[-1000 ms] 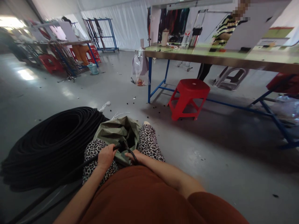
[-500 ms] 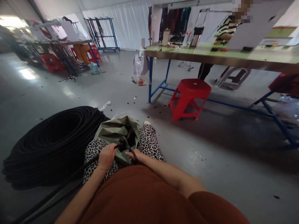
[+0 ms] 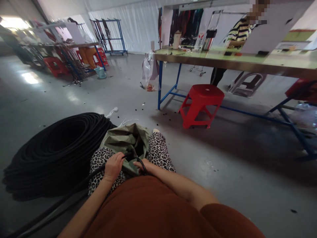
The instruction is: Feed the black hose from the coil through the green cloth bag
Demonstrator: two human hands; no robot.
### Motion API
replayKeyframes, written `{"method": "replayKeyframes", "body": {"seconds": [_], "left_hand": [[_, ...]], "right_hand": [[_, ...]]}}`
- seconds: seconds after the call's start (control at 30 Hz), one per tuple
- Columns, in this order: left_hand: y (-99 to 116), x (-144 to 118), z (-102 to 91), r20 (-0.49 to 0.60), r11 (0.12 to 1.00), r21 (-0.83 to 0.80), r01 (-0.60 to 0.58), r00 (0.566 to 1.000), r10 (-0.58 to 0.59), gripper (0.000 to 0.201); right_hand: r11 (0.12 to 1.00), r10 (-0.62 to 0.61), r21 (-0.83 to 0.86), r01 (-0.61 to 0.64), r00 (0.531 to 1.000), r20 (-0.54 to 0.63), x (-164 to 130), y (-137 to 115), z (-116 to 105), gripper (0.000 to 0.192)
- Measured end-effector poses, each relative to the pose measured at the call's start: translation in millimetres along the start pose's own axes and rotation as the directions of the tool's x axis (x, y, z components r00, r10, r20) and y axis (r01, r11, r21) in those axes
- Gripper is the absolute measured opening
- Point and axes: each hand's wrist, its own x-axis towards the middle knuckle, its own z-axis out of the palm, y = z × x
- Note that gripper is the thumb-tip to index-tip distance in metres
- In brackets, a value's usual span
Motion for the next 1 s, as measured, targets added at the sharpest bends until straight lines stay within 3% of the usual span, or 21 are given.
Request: {"method": "replayKeyframes", "body": {"seconds": [0.17, 0.43, 0.57, 1.0], "left_hand": [[0.5, 0.0, 2.7, 0.026, 1.0, 0.0, 0.003, 1.0, -0.003, 0.026], [4.8, 2.8, 3.6, 0.067, 0.998, 0.034, 0.058, 0.996, -0.061, 0.026], [6.5, 3.0, 3.6, 0.1, 0.997, 0.064, 0.052, 0.993, -0.059, 0.025], [13.6, 2.0, 3.3, 0.119, 0.997, 0.068, 0.03, 0.992, -0.038, 0.021]], "right_hand": [[0.999, -0.033, -0.014, 0.033, 0.999, 0.004, -1.6, 0.7, -0.7, 0.041], [0.991, -0.107, -0.06, 0.12, 0.977, 0.187, 4.5, 12.8, -2.9, 0.038], [0.996, -0.088, -0.012, 0.092, 0.979, 0.183, 1.7, 9.6, -0.2, 0.038], [0.983, -0.099, -0.135, 0.121, 0.981, 0.164, 7.5, 10.4, -0.4, 0.045]]}}
